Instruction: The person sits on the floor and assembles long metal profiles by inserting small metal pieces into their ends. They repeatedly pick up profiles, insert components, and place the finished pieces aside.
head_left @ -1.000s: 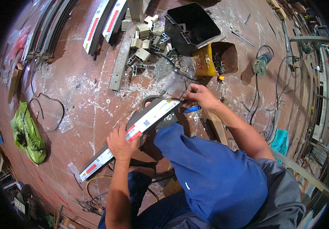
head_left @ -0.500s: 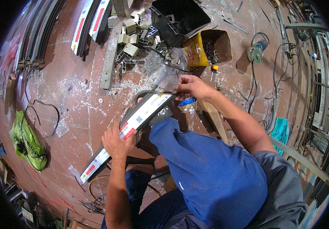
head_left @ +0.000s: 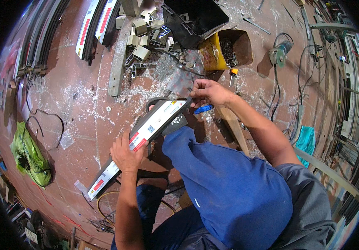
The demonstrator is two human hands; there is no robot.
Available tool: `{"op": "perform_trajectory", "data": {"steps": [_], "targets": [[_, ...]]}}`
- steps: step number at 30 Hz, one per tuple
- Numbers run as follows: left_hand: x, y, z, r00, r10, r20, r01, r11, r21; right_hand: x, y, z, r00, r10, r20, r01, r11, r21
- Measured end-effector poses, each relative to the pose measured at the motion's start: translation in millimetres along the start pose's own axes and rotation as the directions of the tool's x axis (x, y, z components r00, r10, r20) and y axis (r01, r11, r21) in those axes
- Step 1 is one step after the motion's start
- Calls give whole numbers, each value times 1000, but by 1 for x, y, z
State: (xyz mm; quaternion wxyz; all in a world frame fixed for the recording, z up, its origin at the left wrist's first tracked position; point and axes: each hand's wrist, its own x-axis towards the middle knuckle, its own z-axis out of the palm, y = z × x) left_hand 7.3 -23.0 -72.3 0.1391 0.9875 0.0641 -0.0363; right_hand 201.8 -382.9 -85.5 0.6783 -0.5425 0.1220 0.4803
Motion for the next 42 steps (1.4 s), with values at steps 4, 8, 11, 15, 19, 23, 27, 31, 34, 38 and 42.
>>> {"op": "perform_trajectory", "data": {"steps": [4,8,11,15,19,23,27,31,34,38,42], "targets": [[-1,-2,2,1000,-5,6,5,1000,13,5,-10,-3,998,8,65,-4,998,-70],[-2,-2,3,1000,13,-19,-12,1000,17,7,-10,-6,994,19,103,-14,999,-49],[-2,-4,5,1000,13,-19,-12,1000,28,8,-7,-7,995,7,101,-2,999,-42],[-3,-5,4,1000,13,-12,-12,1000,28,7,-12,-4,993,20,113,-10,996,-90],[-1,-2,3,1000,20,-19,-19,1000,19,6,-6,1,999,39,28,-35,992,-122],[-1,-1,2,999,29,-34,-28,999,16,1,-2,10,996,65,-69,-73,991,-112],[-3,-4,3,999,16,-32,-16,1000,-2,-15,-4,34,946,-275,-172,60,670,-740],[-3,-4,4,999,10,-33,-10,1000,-9,-38,-5,61,884,-463,-60,100,313,-944],[-2,-2,2,1000,6,-20,-6,1000,10,-36,6,57,840,-543,24,181,238,-954],[-4,-3,4,999,27,-45,-26,1000,12,-30,14,54,827,-560,50,178,177,-968],[-5,-4,6,1000,14,-18,-13,1000,21,-27,17,52,809,-585,64,187,152,-970]]}}
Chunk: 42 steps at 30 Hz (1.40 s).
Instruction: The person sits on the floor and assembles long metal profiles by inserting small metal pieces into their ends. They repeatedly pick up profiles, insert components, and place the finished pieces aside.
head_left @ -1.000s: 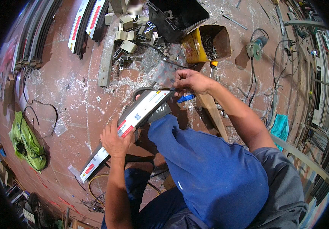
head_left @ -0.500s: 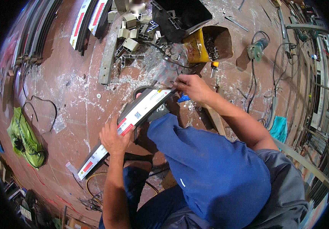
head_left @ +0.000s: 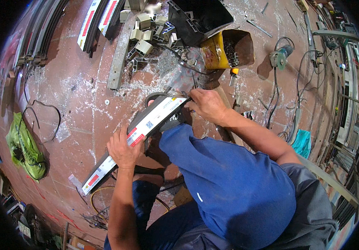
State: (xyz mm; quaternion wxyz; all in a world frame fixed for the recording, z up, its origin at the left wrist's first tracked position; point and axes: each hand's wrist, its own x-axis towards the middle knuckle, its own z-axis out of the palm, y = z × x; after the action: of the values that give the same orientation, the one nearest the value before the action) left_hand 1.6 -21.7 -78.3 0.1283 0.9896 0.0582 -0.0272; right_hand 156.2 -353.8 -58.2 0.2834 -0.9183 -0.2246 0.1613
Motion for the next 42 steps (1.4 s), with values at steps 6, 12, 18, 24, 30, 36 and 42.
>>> {"op": "perform_trajectory", "data": {"steps": [6,12,18,24,30,36,42], "targets": [[13,-2,-17,992,35,122,-18,991,-133,-3,10,-12,996,44,78,-58,979,193],[25,-21,-41,967,127,220,-115,991,-66,-15,32,9,995,40,86,-36,998,-54],[-10,-4,-48,961,254,112,-251,967,-42,-9,11,35,983,90,161,-33,944,-327],[-14,13,-48,970,190,153,-180,981,-77,-7,13,36,973,170,154,-148,979,-141],[-20,17,-42,980,173,100,-171,985,-25,-19,8,0,937,348,-13,-348,937,17],[-12,15,-47,979,168,116,-165,986,-41,0,-1,-25,893,414,177,-371,454,810],[-7,14,-50,980,169,105,-158,981,-109,7,-26,-32,941,164,295,-337,499,799]]}}
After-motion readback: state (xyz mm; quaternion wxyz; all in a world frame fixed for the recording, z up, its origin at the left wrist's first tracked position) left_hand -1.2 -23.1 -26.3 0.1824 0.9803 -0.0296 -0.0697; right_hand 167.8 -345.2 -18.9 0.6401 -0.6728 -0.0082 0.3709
